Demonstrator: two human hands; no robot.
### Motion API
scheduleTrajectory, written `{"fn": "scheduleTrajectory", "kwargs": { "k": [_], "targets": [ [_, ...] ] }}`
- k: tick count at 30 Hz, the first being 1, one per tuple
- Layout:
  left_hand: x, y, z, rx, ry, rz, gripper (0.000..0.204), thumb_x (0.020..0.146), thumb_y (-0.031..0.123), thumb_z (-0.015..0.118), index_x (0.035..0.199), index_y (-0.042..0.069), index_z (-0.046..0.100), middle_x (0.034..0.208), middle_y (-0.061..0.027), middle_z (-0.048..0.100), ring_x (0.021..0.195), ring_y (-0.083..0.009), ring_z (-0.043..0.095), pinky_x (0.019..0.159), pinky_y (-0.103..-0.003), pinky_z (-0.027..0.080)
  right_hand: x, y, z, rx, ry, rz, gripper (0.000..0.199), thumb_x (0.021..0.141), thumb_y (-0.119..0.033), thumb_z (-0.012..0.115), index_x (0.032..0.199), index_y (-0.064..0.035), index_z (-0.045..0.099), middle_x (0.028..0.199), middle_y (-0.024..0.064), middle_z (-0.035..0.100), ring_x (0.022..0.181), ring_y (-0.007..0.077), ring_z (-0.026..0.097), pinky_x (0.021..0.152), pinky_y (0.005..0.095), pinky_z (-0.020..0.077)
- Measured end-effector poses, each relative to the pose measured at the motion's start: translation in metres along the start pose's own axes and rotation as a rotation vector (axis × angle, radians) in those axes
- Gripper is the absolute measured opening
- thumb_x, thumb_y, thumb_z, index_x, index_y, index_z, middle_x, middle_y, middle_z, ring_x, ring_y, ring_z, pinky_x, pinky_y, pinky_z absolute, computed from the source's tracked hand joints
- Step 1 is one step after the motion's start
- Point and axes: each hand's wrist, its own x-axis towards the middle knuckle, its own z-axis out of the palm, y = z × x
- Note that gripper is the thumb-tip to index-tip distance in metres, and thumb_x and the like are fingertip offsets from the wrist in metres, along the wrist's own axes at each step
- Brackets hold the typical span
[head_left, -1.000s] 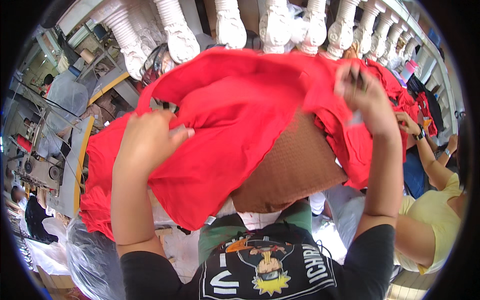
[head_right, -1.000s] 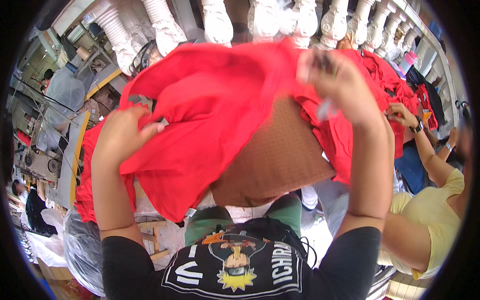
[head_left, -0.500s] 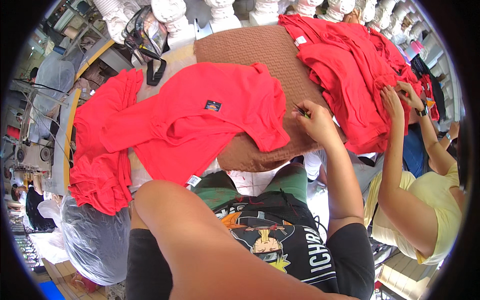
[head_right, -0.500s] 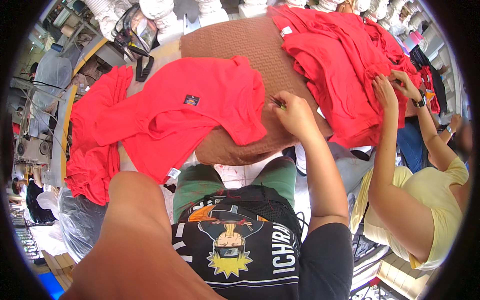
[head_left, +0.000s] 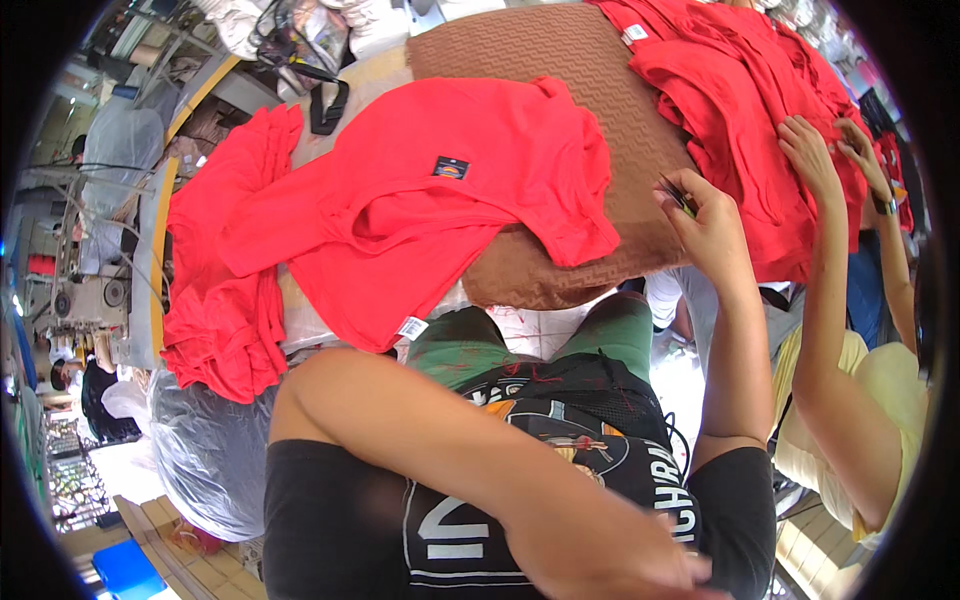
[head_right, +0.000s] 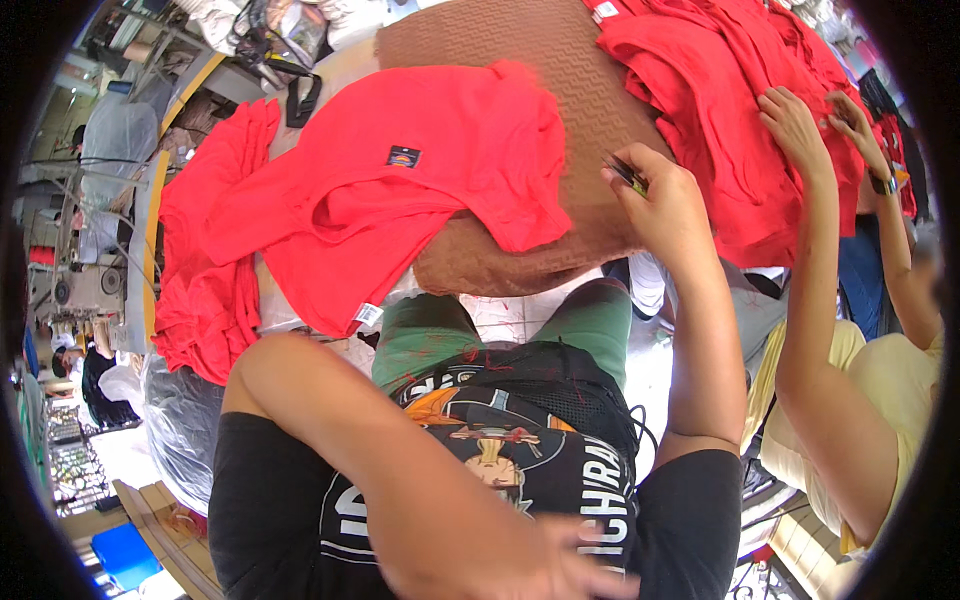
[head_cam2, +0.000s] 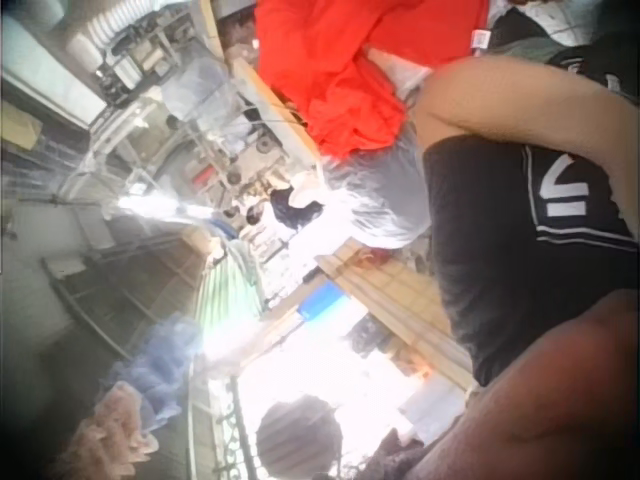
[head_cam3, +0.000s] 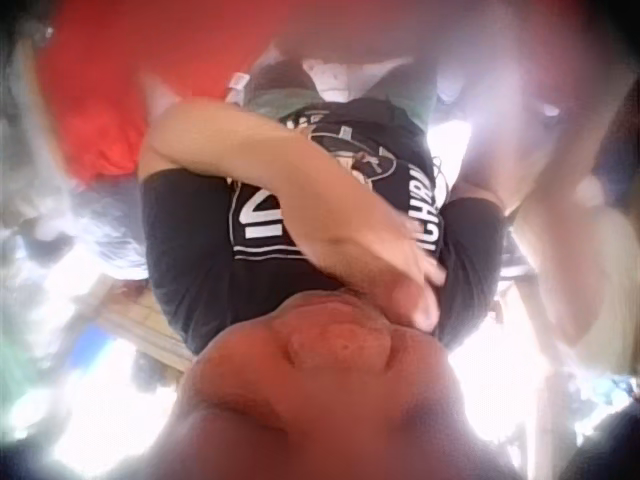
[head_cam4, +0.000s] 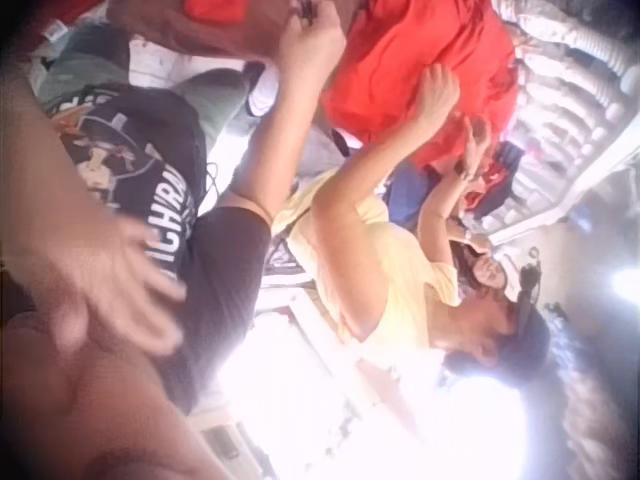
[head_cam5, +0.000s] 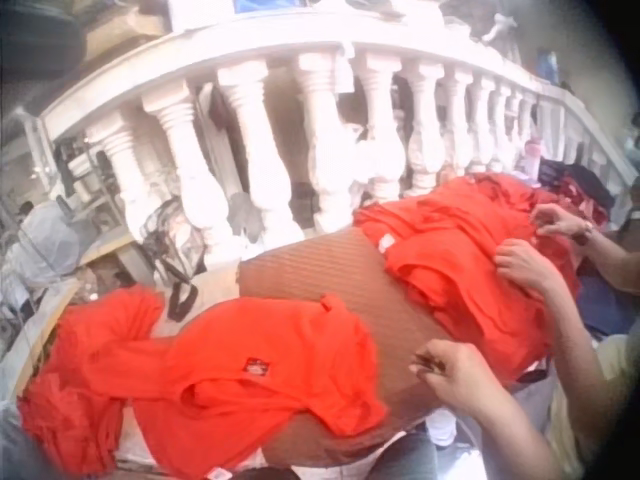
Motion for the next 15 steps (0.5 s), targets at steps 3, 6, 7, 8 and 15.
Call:
{"fn": "scheduleTrajectory", "kwargs": {
  "k": [3,6,7,8,15],
  "targets": [
    [-0.038,-0.051,-0.007,0.151,0.437,0.229,0.078,0.098,0.061,0.024,0.124,-0.003,0.059,0.140,-0.0251,0.046,0.134,-0.0413,0.038,0.109,-0.047,0.030,-0.004,0.006,0.006,0.042,-0.009,-0.128,0.016,0.085,-0.009,0.065,0.097,0.0017,0.064,0.083,0.0179,0.064,0.076,0.0329,0.063,0.070,0.0373,0.0481],
    [-0.086,-0.063,-0.020,0.463,1.060,0.111,0.034,0.098,0.028,0.054,0.103,-0.001,0.069,0.111,-0.0145,0.066,0.107,-0.0236,0.061,0.094,-0.036,0.046,-0.012,0.012,0.012,0.036,-0.038,-0.190,0.017,0.084,-0.008,0.065,0.097,0.0017,0.064,0.083,0.0177,0.063,0.077,0.0345,0.063,0.070,0.0392,0.0480],
    [-0.094,-0.074,-0.023,0.482,1.322,0.042,0.020,0.096,0.014,0.056,0.101,-0.002,0.067,0.105,-0.0124,0.066,0.102,-0.0190,0.062,0.089,-0.032,0.048,-0.013,0.009,0.012,-0.002,-0.059,-0.184,0.018,0.082,-0.010,0.067,0.096,0.0017,0.065,0.086,0.0177,0.063,0.080,0.0357,0.063,0.071,0.0400,0.0484],
    [-0.104,-0.090,-0.030,0.577,1.482,0.048,0.014,0.094,0.004,0.057,0.102,-0.003,0.066,0.105,-0.0121,0.066,0.098,-0.0166,0.062,0.088,-0.030,0.048,-0.014,0.007,0.015,0.012,-0.066,-0.156,0.019,0.082,-0.011,0.068,0.096,0.0017,0.066,0.086,0.0178,0.063,0.080,0.0360,0.063,0.071,0.0401,0.0485],
    [-0.109,-0.129,-0.077,1.114,1.695,-0.156,0.026,0.085,0.008,0.069,0.110,0.003,0.067,0.110,-0.0117,0.067,0.104,-0.0221,0.063,0.088,-0.033,0.049,-0.017,-0.008,0.048,-0.047,-0.153,-0.004,0.028,0.078,-0.025,0.075,0.088,0.0008,0.067,0.083,0.0187,0.063,0.078,0.0379,0.063,0.068,0.0431,0.0478]
  ]
}}
